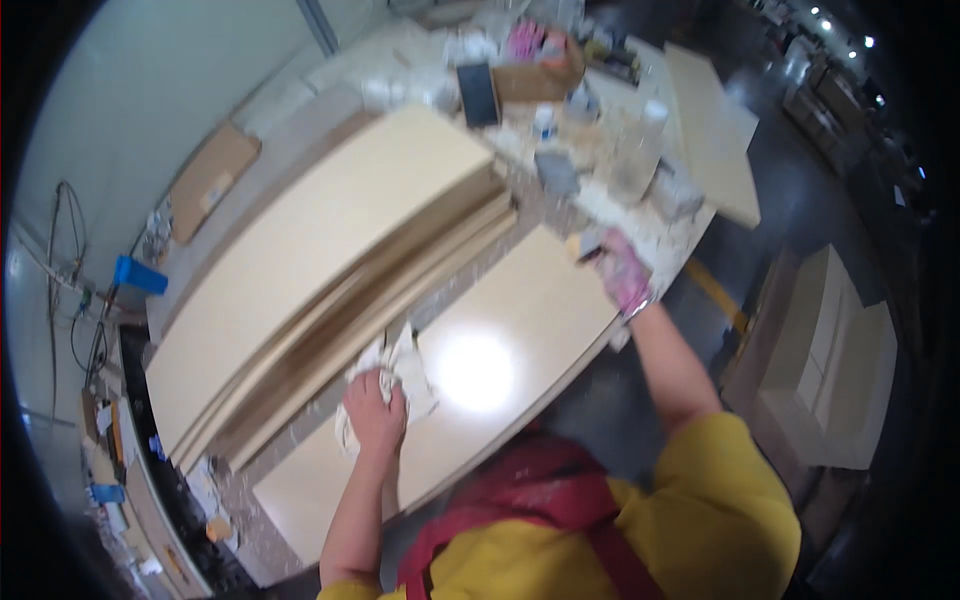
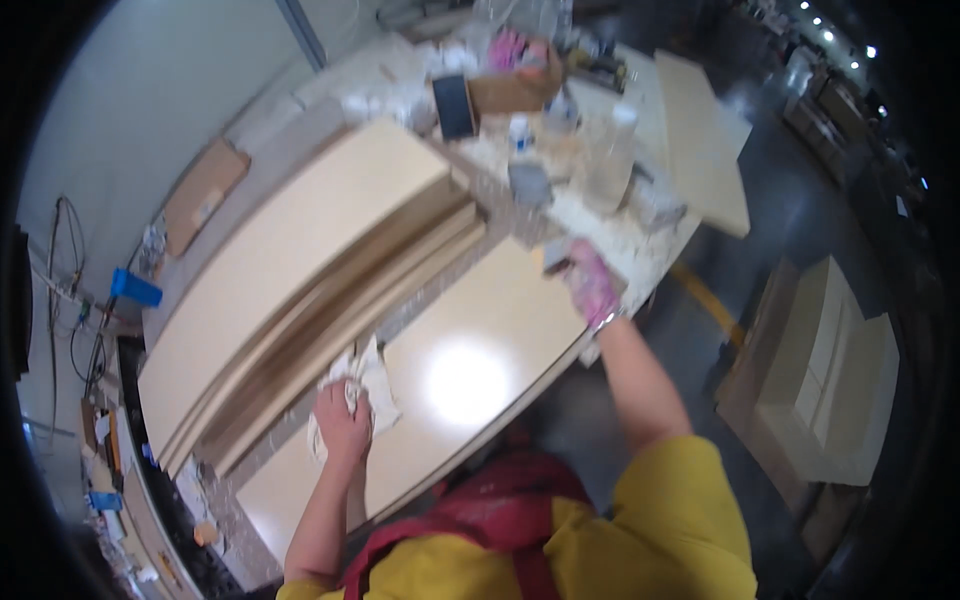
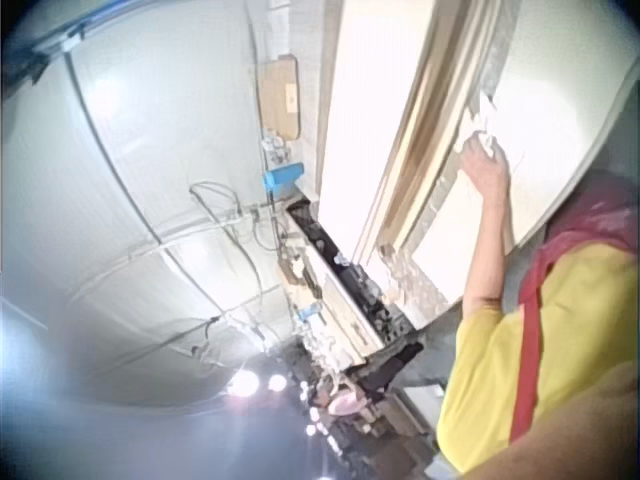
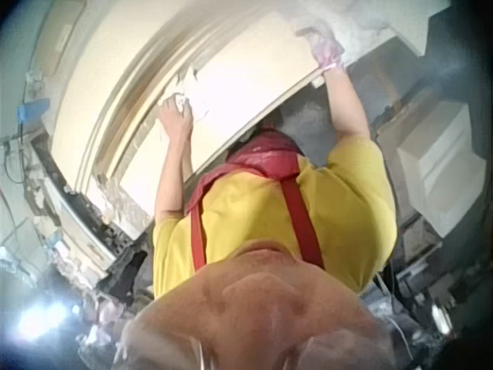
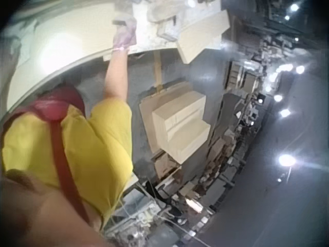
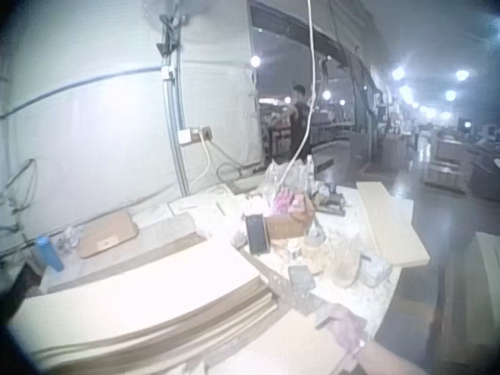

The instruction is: The person applies a filler material to wooden boards using a small wooden stick and wipes the surface with a white cloth.

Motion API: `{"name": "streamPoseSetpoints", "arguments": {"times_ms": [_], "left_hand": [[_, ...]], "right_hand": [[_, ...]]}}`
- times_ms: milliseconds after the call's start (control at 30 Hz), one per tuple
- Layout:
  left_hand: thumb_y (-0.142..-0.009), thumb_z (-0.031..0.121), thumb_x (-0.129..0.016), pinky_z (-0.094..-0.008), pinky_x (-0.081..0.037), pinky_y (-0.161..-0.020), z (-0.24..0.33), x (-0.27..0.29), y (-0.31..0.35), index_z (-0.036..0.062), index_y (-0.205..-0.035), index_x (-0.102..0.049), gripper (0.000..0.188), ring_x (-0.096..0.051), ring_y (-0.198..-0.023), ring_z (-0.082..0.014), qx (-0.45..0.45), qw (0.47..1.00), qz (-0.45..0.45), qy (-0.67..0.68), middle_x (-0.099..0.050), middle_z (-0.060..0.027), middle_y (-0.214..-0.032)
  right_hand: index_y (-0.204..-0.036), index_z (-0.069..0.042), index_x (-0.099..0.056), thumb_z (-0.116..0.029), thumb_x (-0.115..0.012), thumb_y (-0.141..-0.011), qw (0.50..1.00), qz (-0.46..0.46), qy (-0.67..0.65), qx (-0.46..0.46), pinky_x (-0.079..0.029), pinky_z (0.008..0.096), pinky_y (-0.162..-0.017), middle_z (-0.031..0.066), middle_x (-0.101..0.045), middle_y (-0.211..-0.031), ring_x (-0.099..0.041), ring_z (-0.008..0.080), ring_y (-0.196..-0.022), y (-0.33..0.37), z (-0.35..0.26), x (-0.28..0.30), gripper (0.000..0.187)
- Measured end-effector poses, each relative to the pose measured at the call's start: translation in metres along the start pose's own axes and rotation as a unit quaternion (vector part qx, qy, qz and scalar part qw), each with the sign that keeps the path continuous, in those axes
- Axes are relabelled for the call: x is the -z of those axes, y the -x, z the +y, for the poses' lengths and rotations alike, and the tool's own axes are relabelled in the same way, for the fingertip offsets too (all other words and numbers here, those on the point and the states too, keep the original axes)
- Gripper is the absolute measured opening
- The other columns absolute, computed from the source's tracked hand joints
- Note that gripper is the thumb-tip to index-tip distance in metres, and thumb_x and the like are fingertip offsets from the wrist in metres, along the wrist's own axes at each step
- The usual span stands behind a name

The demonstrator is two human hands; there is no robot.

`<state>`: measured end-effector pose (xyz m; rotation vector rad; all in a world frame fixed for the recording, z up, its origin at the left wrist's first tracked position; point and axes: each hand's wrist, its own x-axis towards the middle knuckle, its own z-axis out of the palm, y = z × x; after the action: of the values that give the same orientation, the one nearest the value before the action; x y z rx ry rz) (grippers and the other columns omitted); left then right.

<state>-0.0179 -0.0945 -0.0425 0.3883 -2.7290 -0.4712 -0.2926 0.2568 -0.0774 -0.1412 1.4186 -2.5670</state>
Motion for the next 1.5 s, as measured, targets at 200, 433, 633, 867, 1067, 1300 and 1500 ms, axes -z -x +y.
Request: {"name": "streamPoseSetpoints", "arguments": {"times_ms": [200, 433, 633, 867, 1067, 1300, 1500], "left_hand": [[-0.077, 0.018, -0.061, -0.0432, -0.038, -0.086, 0.01, 0.005, -0.002, 0.0076, -0.111, -0.056, 0.036, -0.052, -0.1, -0.0323, 0.021, 1.0, -0.011, -0.004, -0.056, -0.0138, -0.106], [-0.076, 0.018, -0.061, -0.0427, -0.036, -0.088, 0.007, 0.008, 0.012, 0.008, -0.112, -0.056, 0.037, -0.051, -0.102, -0.0318, 0.027, 0.999, -0.028, -0.003, -0.056, -0.0134, -0.108], [-0.077, 0.018, -0.061, -0.0424, -0.036, -0.09, 0.005, 0.006, 0.008, 0.0087, -0.114, -0.055, 0.039, -0.05, -0.105, -0.032, 0.027, 0.999, -0.027, -0.003, -0.055, -0.0134, -0.111], [-0.081, 0.016, -0.06, -0.0431, -0.035, -0.095, 0.022, 0.008, -0.014, 0.0076, -0.111, -0.057, 0.031, -0.048, -0.11, -0.0343, 0.024, 0.993, 0.023, 0.111, -0.053, -0.0164, -0.114], [-0.083, 0.02, -0.06, -0.0456, -0.035, -0.096, 0.12, -0.066, -0.11, 0.0074, -0.116, -0.055, 0.036, -0.047, -0.114, -0.0357, -0.143, 0.975, -0.017, 0.17, -0.053, -0.0178, -0.121], [-0.09, 0.039, -0.048, -0.0469, -0.035, -0.098, 0.173, -0.131, -0.135, 0.0089, -0.124, -0.051, 0.046, -0.047, -0.118, -0.0294, -0.162, 0.976, -0.134, 0.065, -0.053, -0.0106, -0.126], [-0.09, 0.037, -0.05, -0.0466, -0.034, -0.1, 0.107, -0.084, -0.099, 0.0104, -0.123, -0.053, 0.042, -0.046, -0.12, -0.0275, -0.152, 0.984, -0.089, 0.037, -0.053, -0.0083, -0.127]], "right_hand": [[-0.105, -0.001, -0.054, -0.02, -0.061, -0.085, 0.963, 0.152, 0.22, 0.014, -0.05, 0.0338, -0.083, 0.0091, -0.062, -0.098, -0.062, 0.024, -0.089, -0.005, -0.029, -0.053, 0.028], [-0.115, -0.008, -0.057, -0.026, -0.061, -0.083, 0.751, -0.045, 0.646, 0.127, -0.05, 0.0367, -0.079, 0.0161, -0.065, -0.099, -0.063, 0.0296, -0.089, -0.025, -0.002, -0.112, 0.036], [-0.115, -0.01, -0.056, -0.031, -0.058, -0.083, 0.646, -0.072, 0.752, 0.105, -0.049, 0.0414, -0.081, 0.0192, -0.063, -0.099, -0.062, 0.0349, -0.091, -0.07, -0.02, -0.088, 0.038], [-0.109, -0.005, -0.054, -0.022, -0.054, -0.091, 0.998, 0.036, 0.05, 0.032, -0.044, 0.0264, -0.074, 0.0017, -0.057, -0.096, -0.053, 0.0106, -0.086, 0.008, -0.042, -0.078, 0.025], [-0.109, -0.009, -0.053, -0.035, -0.048, -0.092, 0.979, 0.092, -0.145, -0.109, -0.046, 0.032, -0.081, 0.0039, -0.058, -0.098, -0.056, 0.0186, -0.092, 0.083, -0.005, -0.072, 0.031], [-0.115, -0.008, -0.051, -0.034, -0.048, -0.089, 0.984, 0.109, -0.129, -0.046, -0.045, 0.0324, -0.083, 0.0034, -0.057, -0.106, -0.055, 0.0176, -0.098, 0.076, 0.04, -0.04, 0.036], [-0.113, -0.003, -0.054, -0.024, -0.042, -0.096, 0.935, -0.04, 0.32, 0.149, -0.047, 0.0341, -0.082, 0.0077, -0.056, -0.101, -0.055, 0.0182, -0.093, 0.065, 0.01, -0.041, 0.029]]}}
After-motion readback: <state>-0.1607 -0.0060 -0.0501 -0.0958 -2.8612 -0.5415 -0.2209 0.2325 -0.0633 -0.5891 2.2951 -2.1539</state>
